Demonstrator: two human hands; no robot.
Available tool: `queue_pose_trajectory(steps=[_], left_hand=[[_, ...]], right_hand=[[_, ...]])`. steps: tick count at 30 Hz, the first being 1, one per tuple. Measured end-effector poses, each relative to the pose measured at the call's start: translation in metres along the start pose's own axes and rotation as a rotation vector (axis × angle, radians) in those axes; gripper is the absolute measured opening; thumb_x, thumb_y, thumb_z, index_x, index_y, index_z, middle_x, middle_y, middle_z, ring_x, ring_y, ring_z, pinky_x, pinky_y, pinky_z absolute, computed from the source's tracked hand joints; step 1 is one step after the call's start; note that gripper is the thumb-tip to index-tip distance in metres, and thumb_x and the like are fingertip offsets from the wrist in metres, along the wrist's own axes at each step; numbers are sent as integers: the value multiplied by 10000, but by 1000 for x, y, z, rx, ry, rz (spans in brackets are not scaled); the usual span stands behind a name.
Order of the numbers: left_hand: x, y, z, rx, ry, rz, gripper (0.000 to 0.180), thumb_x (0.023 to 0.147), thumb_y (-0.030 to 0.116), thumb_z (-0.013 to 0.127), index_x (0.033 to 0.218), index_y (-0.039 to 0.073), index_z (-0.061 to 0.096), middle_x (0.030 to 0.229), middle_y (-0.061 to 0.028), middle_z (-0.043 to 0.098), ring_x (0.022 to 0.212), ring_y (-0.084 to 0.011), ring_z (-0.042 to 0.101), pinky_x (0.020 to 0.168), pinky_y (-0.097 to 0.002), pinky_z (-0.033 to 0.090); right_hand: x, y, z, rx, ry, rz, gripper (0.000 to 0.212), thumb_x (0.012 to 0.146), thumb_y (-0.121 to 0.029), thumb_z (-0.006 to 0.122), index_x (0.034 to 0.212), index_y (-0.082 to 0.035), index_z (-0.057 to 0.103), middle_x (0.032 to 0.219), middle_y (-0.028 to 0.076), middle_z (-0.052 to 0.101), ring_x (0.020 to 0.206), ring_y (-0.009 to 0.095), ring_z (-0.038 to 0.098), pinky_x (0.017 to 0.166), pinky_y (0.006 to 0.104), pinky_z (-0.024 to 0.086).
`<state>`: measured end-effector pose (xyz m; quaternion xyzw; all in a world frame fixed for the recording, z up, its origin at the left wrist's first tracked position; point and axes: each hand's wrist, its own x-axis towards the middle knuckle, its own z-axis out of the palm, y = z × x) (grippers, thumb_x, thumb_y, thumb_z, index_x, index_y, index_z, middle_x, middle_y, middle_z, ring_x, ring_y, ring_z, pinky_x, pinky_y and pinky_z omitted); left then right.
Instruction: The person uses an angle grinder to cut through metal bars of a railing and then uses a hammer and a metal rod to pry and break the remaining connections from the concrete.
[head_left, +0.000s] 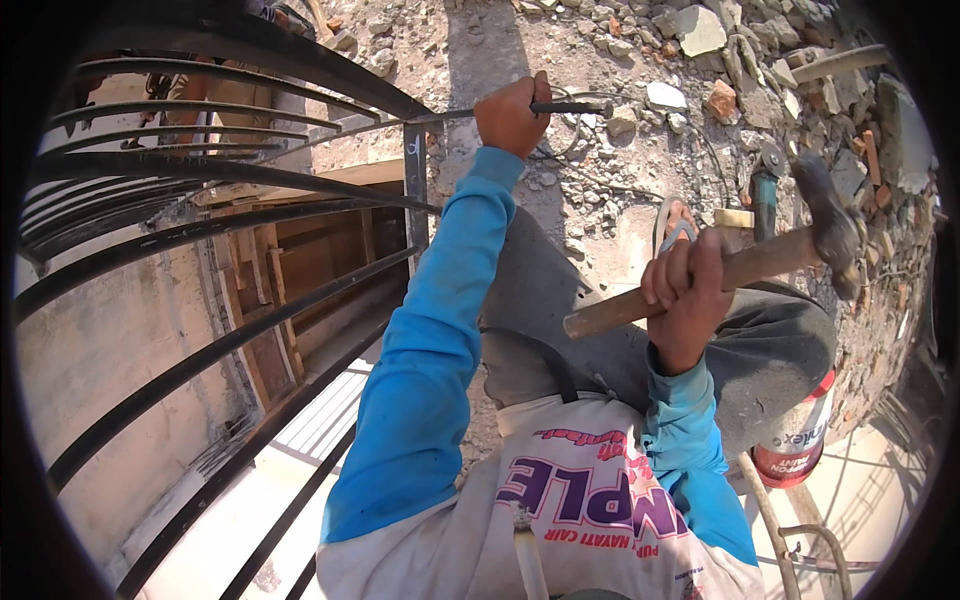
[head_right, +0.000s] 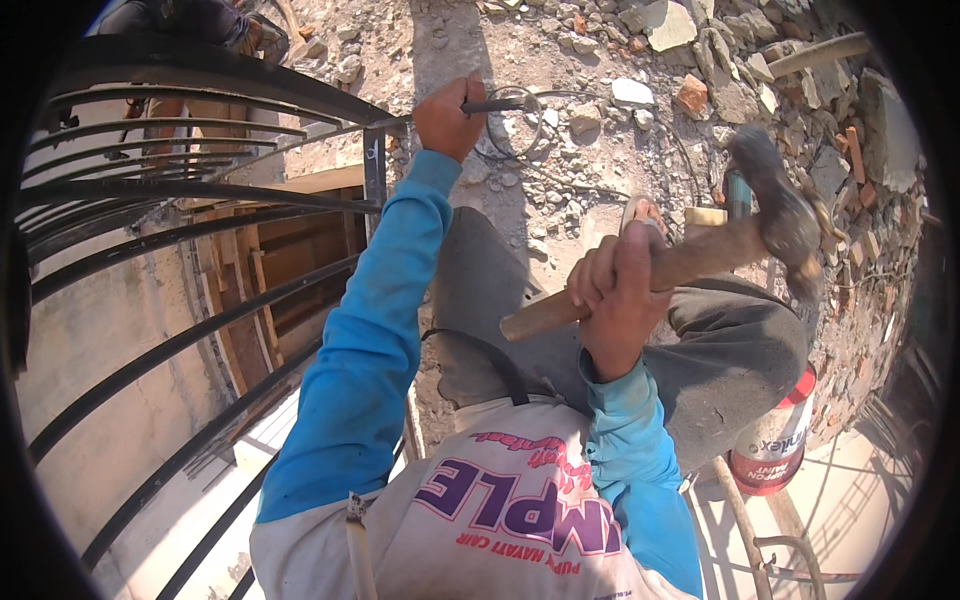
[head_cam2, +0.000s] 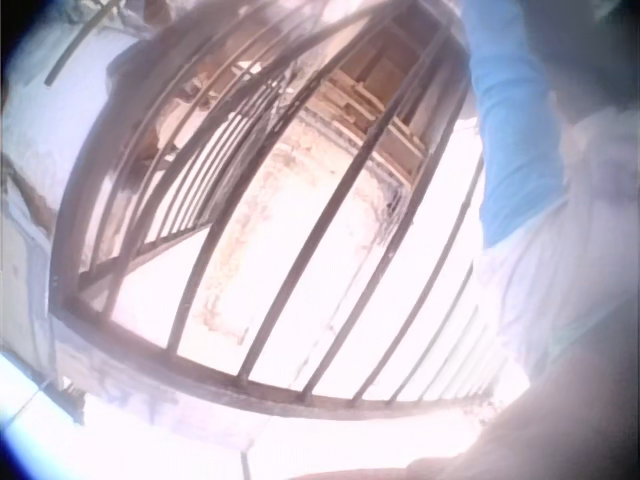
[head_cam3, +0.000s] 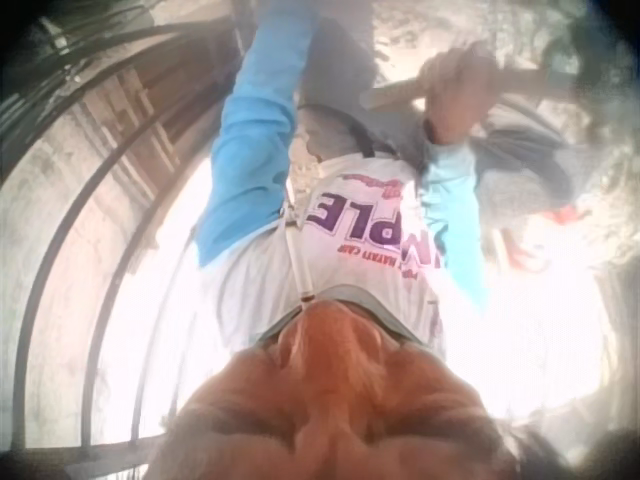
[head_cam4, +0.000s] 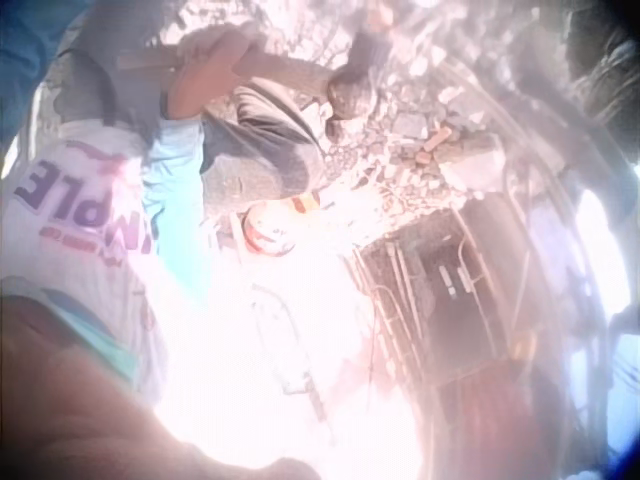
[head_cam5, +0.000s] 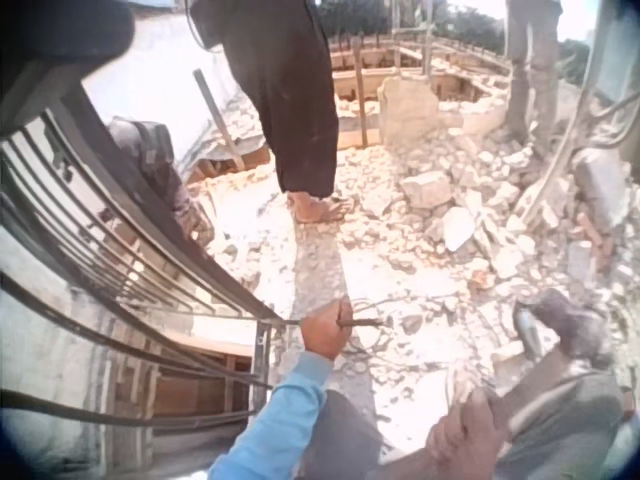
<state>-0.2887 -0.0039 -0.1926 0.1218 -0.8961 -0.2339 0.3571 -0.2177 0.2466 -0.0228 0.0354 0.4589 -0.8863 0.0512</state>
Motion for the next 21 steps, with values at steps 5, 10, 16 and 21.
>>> queue_pose_trajectory(steps=[5, 10, 16, 21], left_hand=[[0, 2, -2, -12, -74, -36, 362, 900, 286, 584, 609, 72, 558, 524, -141, 513, 451, -323, 508, 445, -394, 403], [-1, 0, -6, -1, -22, -28, 373, 899, 290, 589, 600, 70, 550, 520, -138, 506, 447, -322, 498, 444, -398, 401], [2, 3, -2, -48, 3, -33, 381, 897, 300, 589, 594, 73, 545, 520, -141, 506, 450, -323, 503, 441, -406, 396], [0, -6, -9, 59, -28, 0, 382, 903, 288, 580, 584, 81, 541, 503, -129, 503, 432, -306, 499, 427, -404, 385]], right_hand=[[3, -1, -39, -435, -30, 520, 293, 957, -245, 547, 731, -110, 419, 509, -45, 310, 369, 55, 290, 350, 227, 268], [28, -122, -43, -228, 143, -236, 365, 1006, -279, 417, 682, -119, 374, 517, -41, 259, 414, 53, 246, 397, 207, 281], [7, 12, -21, -364, -145, -264, 239, 972, -262, 447, 789, -113, 491, 584, 5, 403, 513, 142, 368, 508, 282, 363], [-3, -10, -44, -564, -67, 421, 230, 972, -264, 530, 828, -112, 435, 510, -47, 348, 379, 69, 321, 361, 242, 257]])
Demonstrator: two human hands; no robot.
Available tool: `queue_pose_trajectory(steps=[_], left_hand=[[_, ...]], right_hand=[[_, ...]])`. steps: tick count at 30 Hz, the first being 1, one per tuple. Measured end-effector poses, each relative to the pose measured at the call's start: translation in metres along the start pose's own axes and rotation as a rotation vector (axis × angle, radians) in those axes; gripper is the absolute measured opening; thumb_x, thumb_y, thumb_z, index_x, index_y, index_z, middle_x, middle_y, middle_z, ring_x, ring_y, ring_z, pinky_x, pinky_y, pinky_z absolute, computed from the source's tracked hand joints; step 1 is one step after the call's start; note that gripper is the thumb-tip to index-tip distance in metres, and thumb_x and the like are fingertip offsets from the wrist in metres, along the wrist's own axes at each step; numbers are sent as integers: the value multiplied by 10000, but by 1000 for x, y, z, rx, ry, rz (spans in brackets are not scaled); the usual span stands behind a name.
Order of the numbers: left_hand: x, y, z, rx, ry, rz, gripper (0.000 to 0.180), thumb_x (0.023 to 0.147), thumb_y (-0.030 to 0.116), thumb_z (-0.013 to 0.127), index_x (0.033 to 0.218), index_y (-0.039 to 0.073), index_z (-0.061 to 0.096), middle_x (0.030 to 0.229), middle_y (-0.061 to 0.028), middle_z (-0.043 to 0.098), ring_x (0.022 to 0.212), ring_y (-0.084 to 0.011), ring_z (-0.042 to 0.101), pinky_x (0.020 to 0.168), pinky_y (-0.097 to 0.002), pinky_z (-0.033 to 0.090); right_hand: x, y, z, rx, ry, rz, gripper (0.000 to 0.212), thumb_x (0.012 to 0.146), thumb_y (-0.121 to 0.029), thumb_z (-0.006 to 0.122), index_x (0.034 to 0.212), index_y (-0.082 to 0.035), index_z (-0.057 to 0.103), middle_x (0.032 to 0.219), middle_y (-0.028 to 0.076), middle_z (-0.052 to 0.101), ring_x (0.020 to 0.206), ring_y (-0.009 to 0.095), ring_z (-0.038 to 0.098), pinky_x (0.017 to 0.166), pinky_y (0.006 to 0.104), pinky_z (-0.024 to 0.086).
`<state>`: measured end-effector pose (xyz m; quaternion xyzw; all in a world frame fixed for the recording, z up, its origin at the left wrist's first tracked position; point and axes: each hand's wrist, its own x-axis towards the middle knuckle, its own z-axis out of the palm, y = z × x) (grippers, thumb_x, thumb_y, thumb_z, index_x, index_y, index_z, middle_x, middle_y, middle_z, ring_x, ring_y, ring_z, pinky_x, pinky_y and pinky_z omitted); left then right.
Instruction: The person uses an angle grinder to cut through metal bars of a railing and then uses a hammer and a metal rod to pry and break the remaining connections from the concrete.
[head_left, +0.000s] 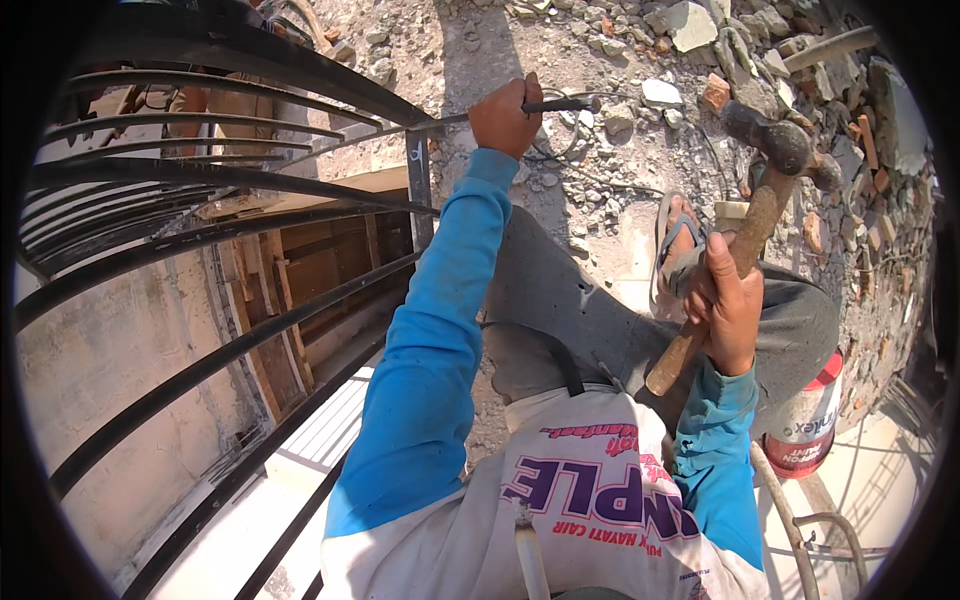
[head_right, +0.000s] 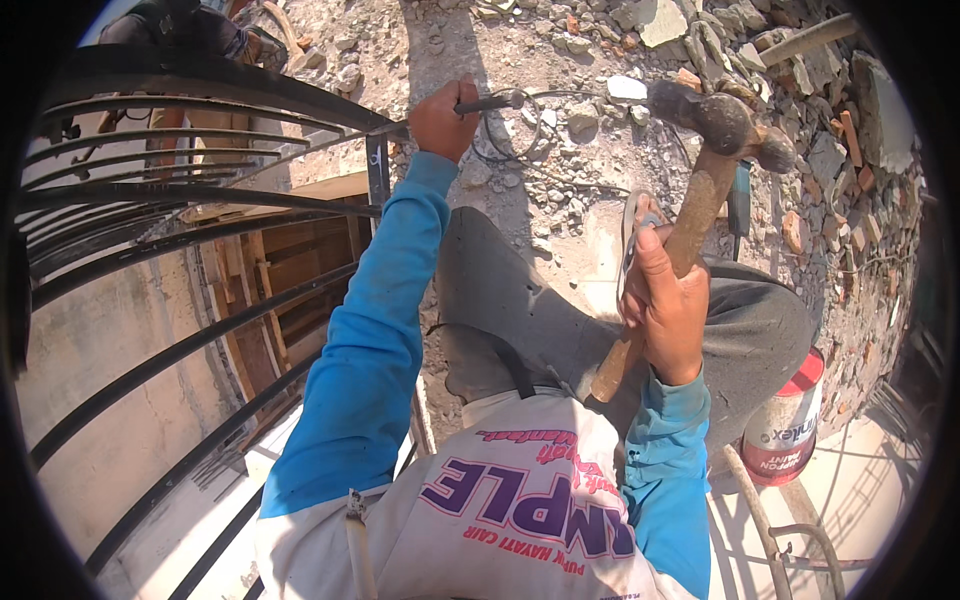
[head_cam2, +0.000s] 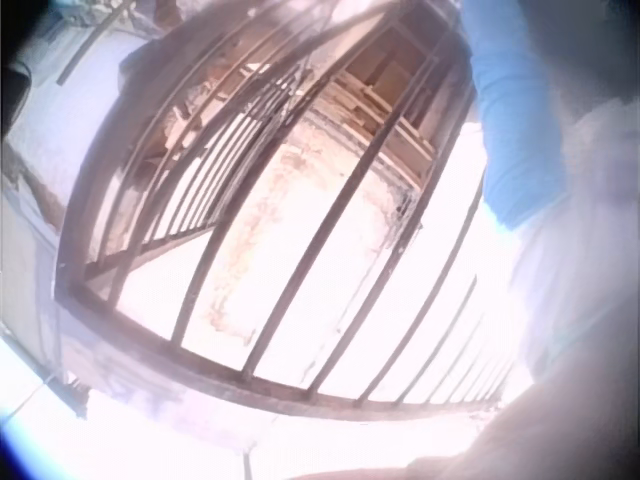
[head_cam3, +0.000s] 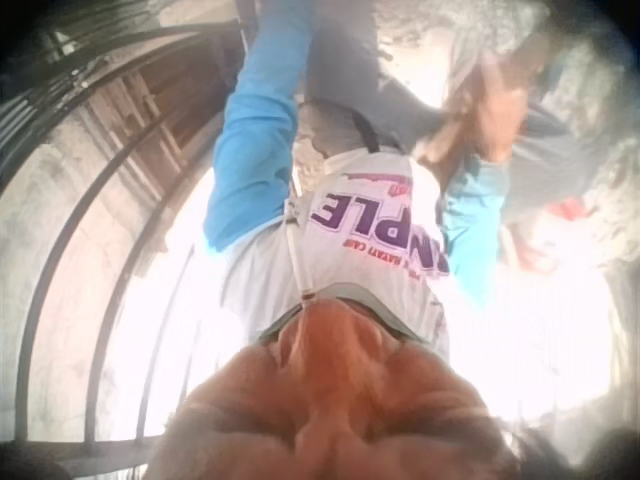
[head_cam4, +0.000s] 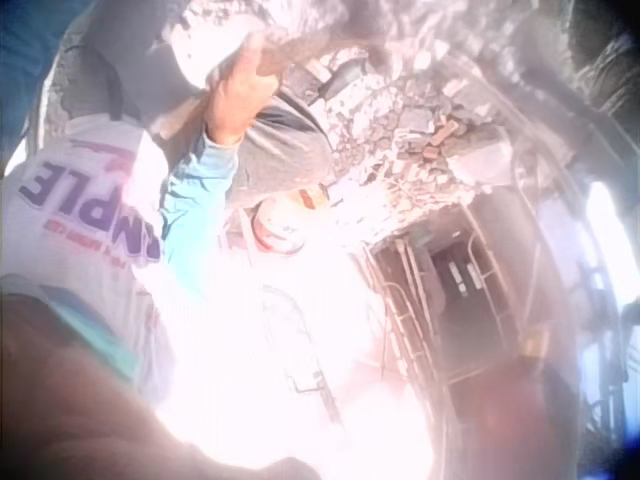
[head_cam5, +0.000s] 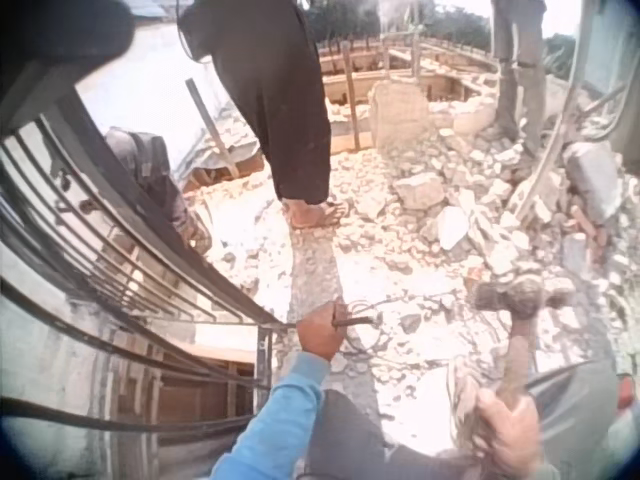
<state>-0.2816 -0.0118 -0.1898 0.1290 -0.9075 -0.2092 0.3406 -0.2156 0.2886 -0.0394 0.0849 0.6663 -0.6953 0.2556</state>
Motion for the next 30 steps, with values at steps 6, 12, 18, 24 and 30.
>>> queue_pose_trajectory(steps=[6, 12, 18, 24, 30], left_hand=[[5, 11, 8, -90, 77, 9, 378, 899, 270, 583, 578, 77, 529, 505, -126, 502, 421, -304, 490, 418, -392, 377], [-9, 6, 9, -87, 11, -72, 364, 896, 272, 582, 592, 79, 530, 530, -133, 515, 464, -323, 511, 440, -412, 389], [-3, -5, -6, -49, 33, -29, 354, 904, 279, 575, 612, 80, 552, 552, -140, 523, 477, -328, 513, 451, -414, 396], [-3, 7, 9, -90, 59, -23, 353, 906, 291, 576, 624, 80, 566, 560, -138, 528, 486, -333, 518, 453, -411, 398], [3, 2, 8, -61, 74, -34, 367, 885, 256, 600, 574, 89, 501, 533, -117, 528, 472, -335, 519, 439, -432, 397]], right_hand=[[-32, -123, -92, 425, -1, -860, 314, 1020, -312, 382, 777, -113, 394, 560, -40, 333, 388, 47, 255, 396, 209, 307], [-3, -17, 45, 341, 55, -252, 309, 994, -274, 460, 738, -119, 384, 486, -52, 269, 381, 58, 243, 377, 226, 257], [-8, -58, -28, 274, 135, -239, 270, 999, -280, 467, 827, -76, 423, 526, -47, 285, 372, 48, 247, 360, 217, 257], [1, -66, -5, 711, 266, -813, 326, 1015, -271, 392, 722, -128, 391, 490, -49, 237, 386, 54, 244, 377, 216, 288], [7, -16, 16, 25, -83, 144, 272, 948, -273, 572, 769, -93, 475, 513, -59, 344, 380, 48, 301, 363, 223, 265]])
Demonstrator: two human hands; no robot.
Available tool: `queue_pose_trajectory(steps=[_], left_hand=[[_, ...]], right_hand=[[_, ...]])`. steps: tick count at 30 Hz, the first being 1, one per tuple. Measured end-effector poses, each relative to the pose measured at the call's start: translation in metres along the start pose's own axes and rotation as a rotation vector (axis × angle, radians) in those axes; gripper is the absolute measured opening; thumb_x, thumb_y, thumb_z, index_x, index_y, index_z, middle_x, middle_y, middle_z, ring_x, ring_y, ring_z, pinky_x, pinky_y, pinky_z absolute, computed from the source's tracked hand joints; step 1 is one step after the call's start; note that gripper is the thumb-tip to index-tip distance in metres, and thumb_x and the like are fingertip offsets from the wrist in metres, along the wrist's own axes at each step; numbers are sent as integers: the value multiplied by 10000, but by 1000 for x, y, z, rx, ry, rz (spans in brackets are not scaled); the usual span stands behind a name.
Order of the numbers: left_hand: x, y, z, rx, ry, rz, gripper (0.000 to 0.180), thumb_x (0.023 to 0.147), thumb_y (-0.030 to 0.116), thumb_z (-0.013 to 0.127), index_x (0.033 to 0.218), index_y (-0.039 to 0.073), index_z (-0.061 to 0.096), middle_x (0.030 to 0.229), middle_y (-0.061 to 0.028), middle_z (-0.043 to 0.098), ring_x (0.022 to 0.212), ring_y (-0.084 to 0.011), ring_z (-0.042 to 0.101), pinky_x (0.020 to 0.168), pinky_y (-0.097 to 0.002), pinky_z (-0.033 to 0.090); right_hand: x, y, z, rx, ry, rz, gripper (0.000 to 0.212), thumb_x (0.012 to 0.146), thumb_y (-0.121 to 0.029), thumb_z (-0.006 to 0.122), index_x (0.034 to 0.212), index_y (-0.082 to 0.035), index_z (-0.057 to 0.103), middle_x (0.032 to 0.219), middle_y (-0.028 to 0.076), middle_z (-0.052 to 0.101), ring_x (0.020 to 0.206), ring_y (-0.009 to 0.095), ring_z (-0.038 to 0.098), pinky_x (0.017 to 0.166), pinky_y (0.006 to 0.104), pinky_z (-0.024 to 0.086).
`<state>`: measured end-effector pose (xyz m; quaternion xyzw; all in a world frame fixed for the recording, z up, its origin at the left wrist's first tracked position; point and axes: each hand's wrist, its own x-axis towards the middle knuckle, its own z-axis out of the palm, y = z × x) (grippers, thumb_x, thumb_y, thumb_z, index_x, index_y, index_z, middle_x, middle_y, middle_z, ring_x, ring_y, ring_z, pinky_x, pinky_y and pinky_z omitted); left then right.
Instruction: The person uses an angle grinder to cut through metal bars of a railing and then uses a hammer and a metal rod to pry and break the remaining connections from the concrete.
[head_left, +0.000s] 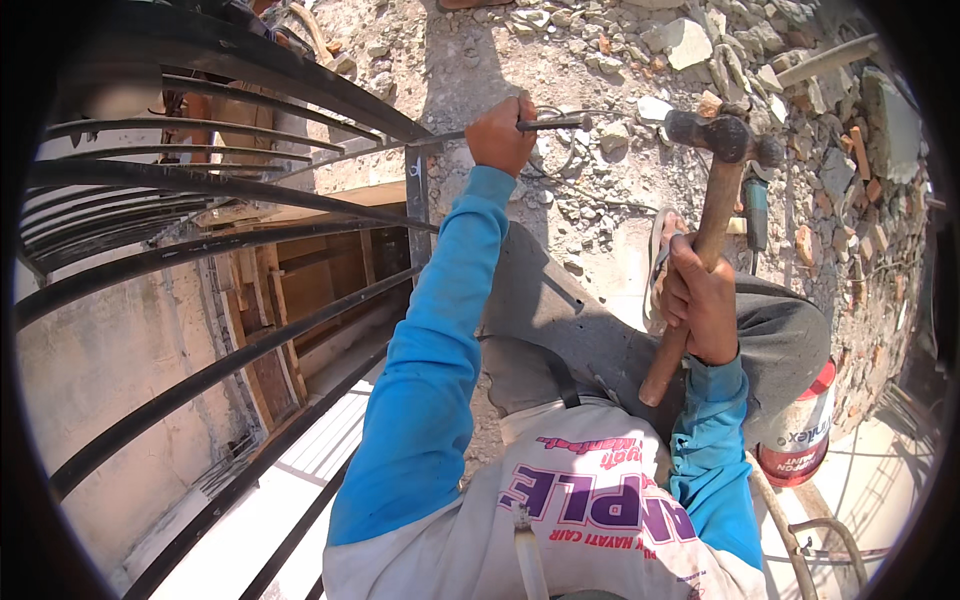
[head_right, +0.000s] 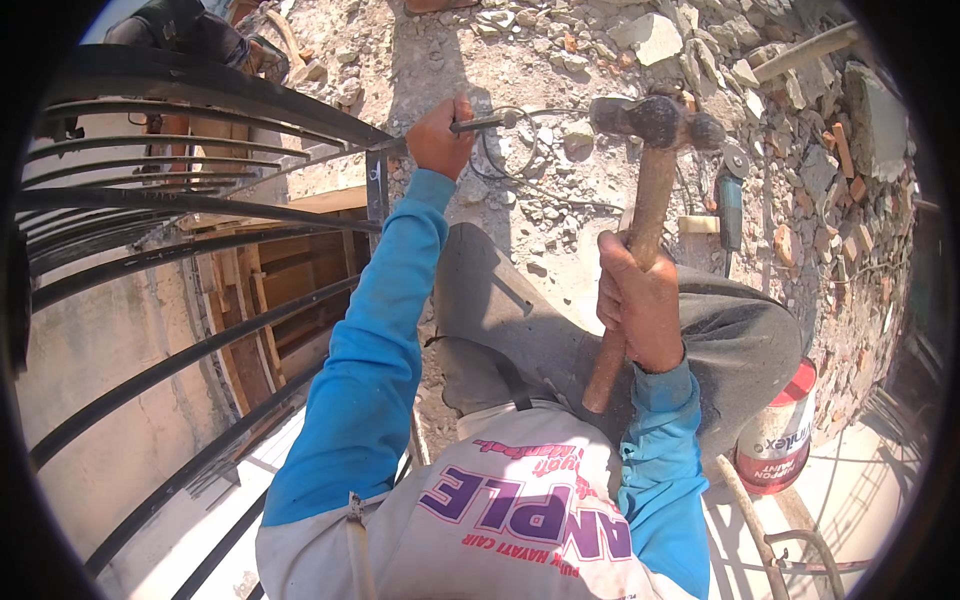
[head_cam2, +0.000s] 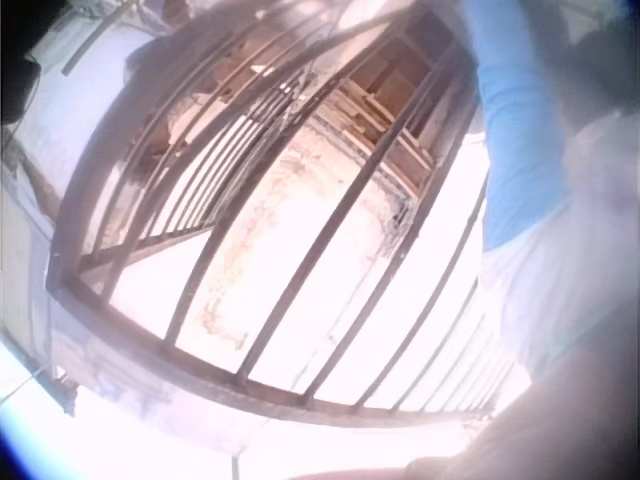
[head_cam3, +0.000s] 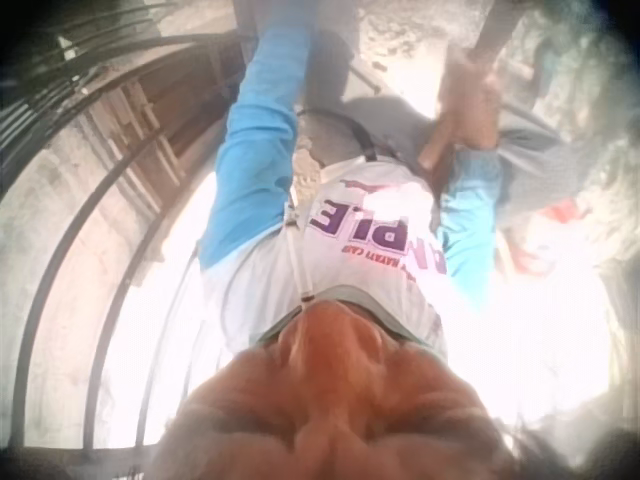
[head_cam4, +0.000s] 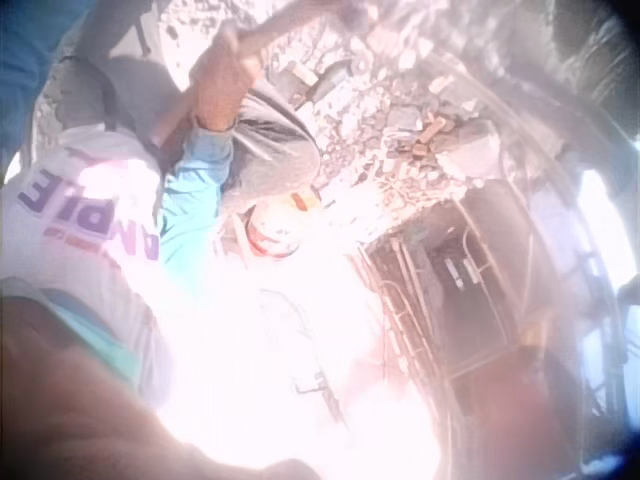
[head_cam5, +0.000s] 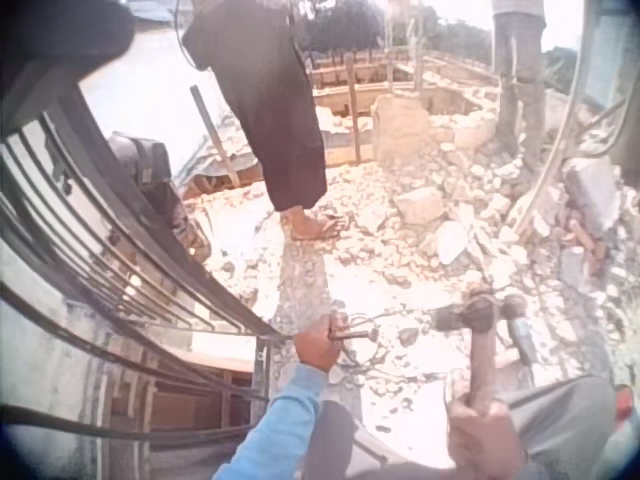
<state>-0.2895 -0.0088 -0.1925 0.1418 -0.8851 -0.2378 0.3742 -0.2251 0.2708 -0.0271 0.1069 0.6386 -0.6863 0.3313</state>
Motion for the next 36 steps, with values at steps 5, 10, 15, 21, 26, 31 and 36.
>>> queue_pose_trajectory(steps=[5, 10, 15, 21, 26, 31, 36], left_hand=[[0, 1, -2, -39, 31, 19, 359, 908, 288, 580, 614, 82, 563, 542, -135, 524, 479, -332, 519, 447, -412, 398], [-4, -3, -4, -9, 39, 20, 361, 893, 249, 589, 577, 90, 517, 530, -130, 518, 465, -333, 513, 444, -422, 400], [-10, 0, -7, -11, -19, -71, 380, 902, 261, 586, 574, 88, 500, 515, -131, 508, 447, -330, 501, 437, -423, 395], [2, 8, -10, -80, 49, -37, 395, 919, 279, 572, 583, 86, 495, 519, -143, 488, 446, -330, 495, 429, -398, 393], [0, 3, -8, -55, 15, -21, 284, 877, 235, 607, 632, 103, 547, 534, -132, 540, 470, -330, 544, 442, -409, 429], [-5, -6, -6, -21, -5, -62, 301, 886, 231, 599, 621, 98, 546, 546, -137, 544, 474, -334, 546, 451, -403, 437], [6, 11, -17, -83, 46, -45, 350, 901, 245, 569, 590, 88, 539, 548, -119, 545, 490, -325, 555, 450, -413, 430]], right_hand=[[-41, -84, -64, 361, 226, -730, 305, 1008, -276, 421, 755, -107, 402, 501, -54, 280, 382, 46, 252, 364, 209, 280], [3, -31, 23, 543, 173, -850, 339, 1002, -318, 399, 728, -119, 401, 498, -40, 293, 412, 73, 296, 412, 217, 299], [10, 1, -2, 114, -104, 45, 278, 954, -290, 563, 776, -111, 446, 524, -54, 318, 382, 61, 304, 370, 236, 289], [-42, -106, -83, 349, 164, -909, 305, 1025, -256, 381, 754, -118, 404, 508, -45, 270, 381, 52, 260, 361, 203, 292], [8, -24, 7, 301, 76, -891, 218, 974, -245, 459, 804, -109, 465, 532, -27, 388, 439, 94, 364, 410, 253, 337], [8, 15, 4, -156, 108, -253, 217, 936, -281, 563, 840, -92, 518, 572, -31, 411, 463, 97, 384, 432, 271, 331], [-48, -113, -96, 349, 156, -866, 326, 1010, -270, 418, 719, -130, 377, 509, -51, 250, 386, 54, 229, 377, 212, 259]])
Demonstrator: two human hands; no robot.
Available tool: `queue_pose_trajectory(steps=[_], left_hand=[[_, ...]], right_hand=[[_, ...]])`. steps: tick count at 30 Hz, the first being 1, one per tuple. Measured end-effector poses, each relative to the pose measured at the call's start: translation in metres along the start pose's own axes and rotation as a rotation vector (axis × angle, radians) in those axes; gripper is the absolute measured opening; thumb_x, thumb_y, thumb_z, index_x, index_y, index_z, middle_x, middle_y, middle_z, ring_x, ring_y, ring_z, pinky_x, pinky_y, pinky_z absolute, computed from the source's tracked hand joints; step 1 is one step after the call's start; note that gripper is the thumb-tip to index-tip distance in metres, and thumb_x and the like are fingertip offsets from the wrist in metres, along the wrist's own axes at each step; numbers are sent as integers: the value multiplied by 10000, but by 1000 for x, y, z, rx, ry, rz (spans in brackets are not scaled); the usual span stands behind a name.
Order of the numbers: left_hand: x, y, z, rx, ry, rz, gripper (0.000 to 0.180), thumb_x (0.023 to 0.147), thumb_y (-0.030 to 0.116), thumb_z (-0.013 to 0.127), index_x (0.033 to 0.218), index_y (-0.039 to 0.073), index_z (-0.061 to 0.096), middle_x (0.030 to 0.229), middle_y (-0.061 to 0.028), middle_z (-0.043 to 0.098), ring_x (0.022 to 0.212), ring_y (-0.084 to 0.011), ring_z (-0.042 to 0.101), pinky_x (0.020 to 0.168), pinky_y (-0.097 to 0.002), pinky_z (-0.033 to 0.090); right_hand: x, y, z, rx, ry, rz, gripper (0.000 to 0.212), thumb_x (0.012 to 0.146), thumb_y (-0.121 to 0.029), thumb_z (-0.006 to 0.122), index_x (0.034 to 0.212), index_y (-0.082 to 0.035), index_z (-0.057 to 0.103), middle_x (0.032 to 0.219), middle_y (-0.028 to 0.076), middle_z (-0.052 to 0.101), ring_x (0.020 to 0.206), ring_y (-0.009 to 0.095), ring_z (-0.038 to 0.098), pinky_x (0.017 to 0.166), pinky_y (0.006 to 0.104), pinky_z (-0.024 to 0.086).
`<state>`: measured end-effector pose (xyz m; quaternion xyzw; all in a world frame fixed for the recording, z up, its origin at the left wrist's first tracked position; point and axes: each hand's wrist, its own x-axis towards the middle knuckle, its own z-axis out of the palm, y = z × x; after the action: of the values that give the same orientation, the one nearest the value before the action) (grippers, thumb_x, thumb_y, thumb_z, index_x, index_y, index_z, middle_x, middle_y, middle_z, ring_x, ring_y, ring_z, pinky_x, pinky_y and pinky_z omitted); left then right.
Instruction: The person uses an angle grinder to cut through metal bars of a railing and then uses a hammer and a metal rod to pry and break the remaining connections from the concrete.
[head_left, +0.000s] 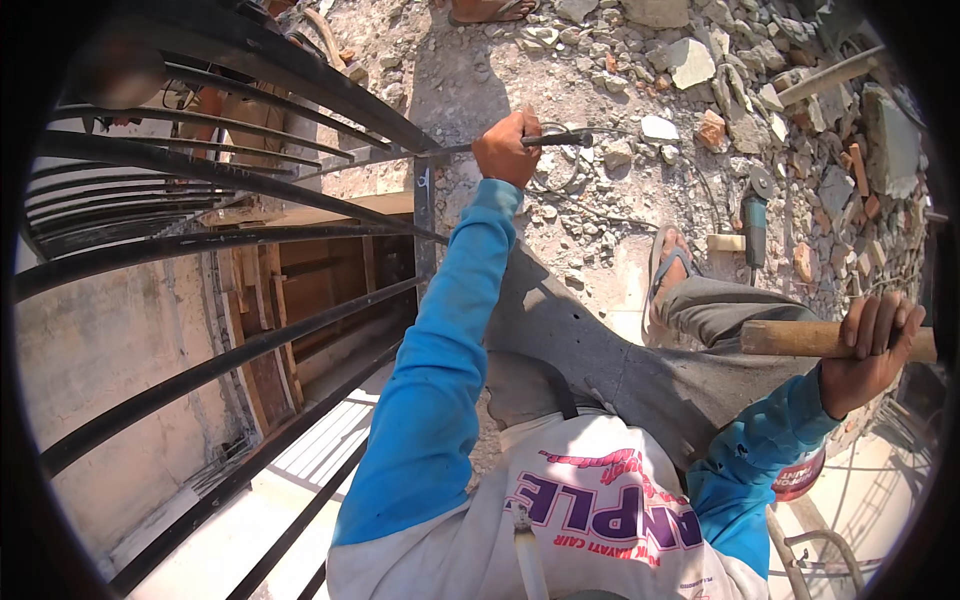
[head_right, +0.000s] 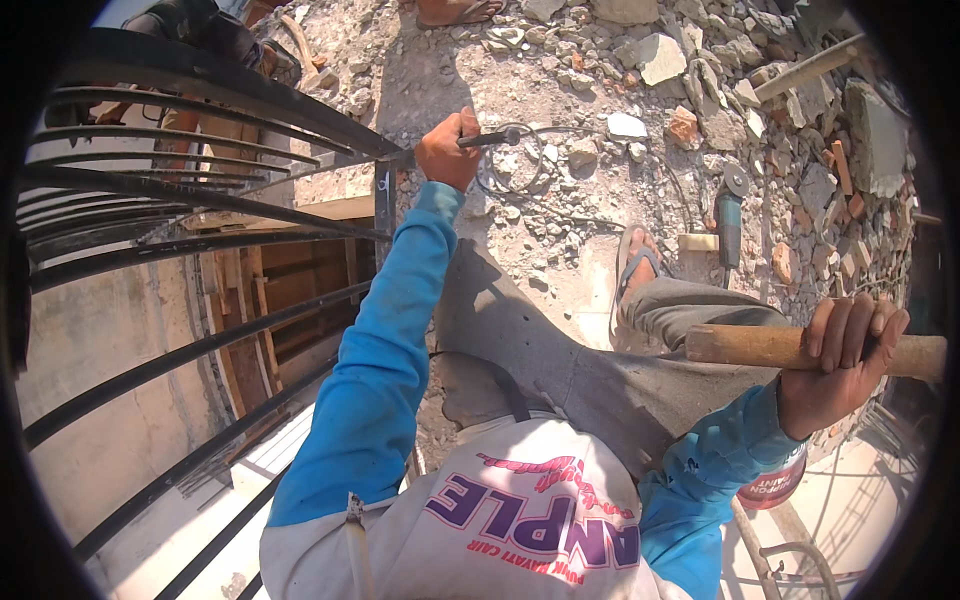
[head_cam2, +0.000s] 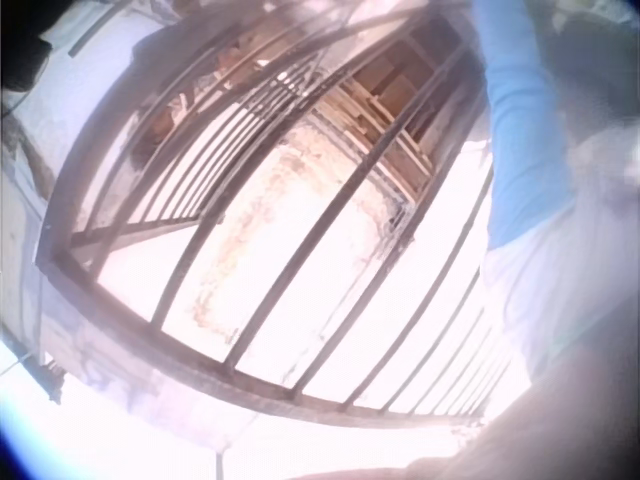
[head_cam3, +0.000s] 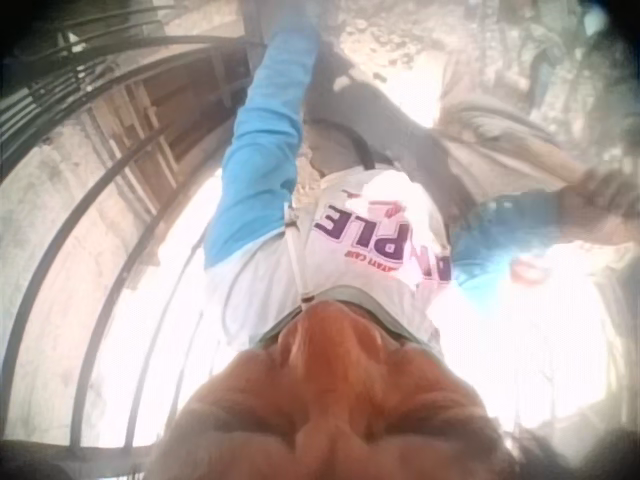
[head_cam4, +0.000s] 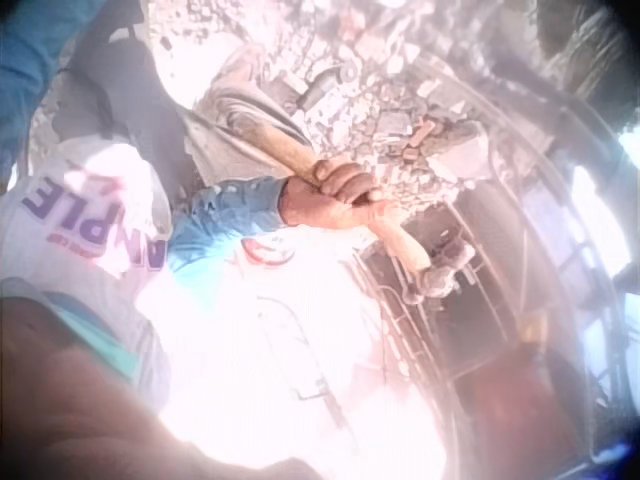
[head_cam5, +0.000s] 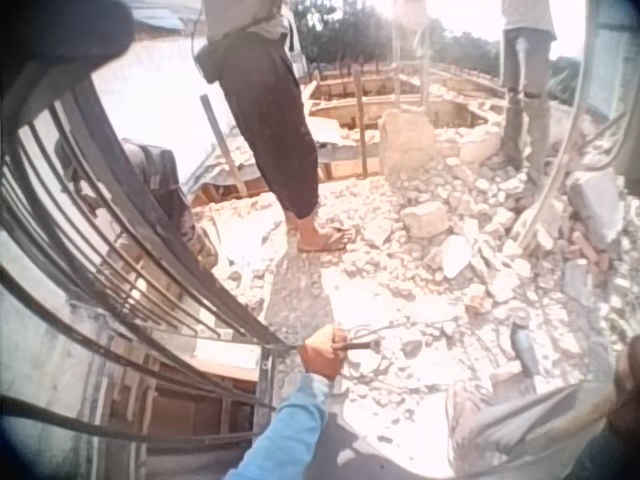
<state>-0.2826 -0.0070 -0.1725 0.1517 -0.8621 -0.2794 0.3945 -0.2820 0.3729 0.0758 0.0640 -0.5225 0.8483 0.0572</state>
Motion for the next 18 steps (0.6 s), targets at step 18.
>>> queue_pose_trajectory(steps=[18], left_hand=[[-1, 4, 6, 30, -42, -53, 313, 882, 244, 600, 622, 81, 540, 585, -135, 570, 505, -347, 556, 467, -404, 447]], right_hand=[[-17, 42, 22, 177, 37, -131, 310, 1015, -283, 384, 740, -139, 378, 513, -38, 261, 404, 52, 235, 406, 220, 280]])
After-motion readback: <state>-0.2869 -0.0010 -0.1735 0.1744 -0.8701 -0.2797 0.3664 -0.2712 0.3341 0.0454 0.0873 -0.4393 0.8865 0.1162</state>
